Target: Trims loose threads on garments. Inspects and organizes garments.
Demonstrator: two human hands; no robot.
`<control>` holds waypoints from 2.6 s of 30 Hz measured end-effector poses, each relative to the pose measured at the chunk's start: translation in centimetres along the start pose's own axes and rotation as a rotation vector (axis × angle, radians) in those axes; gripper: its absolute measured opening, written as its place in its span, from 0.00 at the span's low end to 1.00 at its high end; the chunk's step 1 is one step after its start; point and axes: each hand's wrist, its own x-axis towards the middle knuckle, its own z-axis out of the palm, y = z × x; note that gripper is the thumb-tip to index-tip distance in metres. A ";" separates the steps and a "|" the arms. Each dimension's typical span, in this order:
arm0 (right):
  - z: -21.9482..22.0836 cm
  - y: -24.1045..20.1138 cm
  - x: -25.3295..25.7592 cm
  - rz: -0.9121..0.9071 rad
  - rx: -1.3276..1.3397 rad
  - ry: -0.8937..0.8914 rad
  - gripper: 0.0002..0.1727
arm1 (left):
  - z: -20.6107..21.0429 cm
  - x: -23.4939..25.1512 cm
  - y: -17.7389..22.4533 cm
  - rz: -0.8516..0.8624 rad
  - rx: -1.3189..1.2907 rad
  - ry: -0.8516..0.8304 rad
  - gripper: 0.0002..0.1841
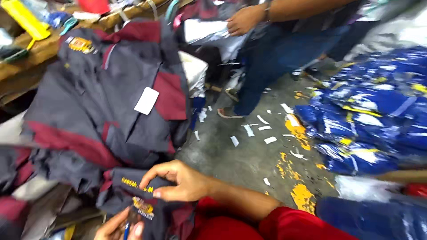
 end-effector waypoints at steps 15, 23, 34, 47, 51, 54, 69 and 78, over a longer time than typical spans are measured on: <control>0.7 -1.9 0.1 0.063 -0.033 -0.116 0.18 | 2.0 -1.6 0.6 0.042 0.423 0.054 0.15; 1.1 -1.8 0.1 0.041 -0.105 -0.115 0.15 | 1.7 -1.8 0.6 0.052 0.435 0.064 0.15; 0.8 -2.4 0.1 0.073 -0.124 -0.184 0.18 | 1.3 -1.9 1.2 0.063 0.524 0.053 0.14; 1.3 -1.9 0.0 0.090 -0.048 -0.126 0.17 | 1.2 -1.9 1.2 0.052 0.498 0.065 0.15; 1.3 -1.9 0.1 0.080 -0.026 -0.115 0.17 | 0.9 -1.7 0.3 0.018 0.232 0.071 0.12; 1.3 -1.8 0.1 0.087 0.007 -0.101 0.17 | 0.8 -1.6 0.1 -0.011 0.120 0.061 0.10; 1.4 -2.0 0.0 0.099 -0.029 -0.117 0.16 | 0.6 -1.7 0.5 0.038 0.344 0.047 0.13; 1.7 -1.9 0.1 0.086 -0.039 -0.106 0.16 | 0.5 -1.6 0.2 0.025 0.272 0.056 0.11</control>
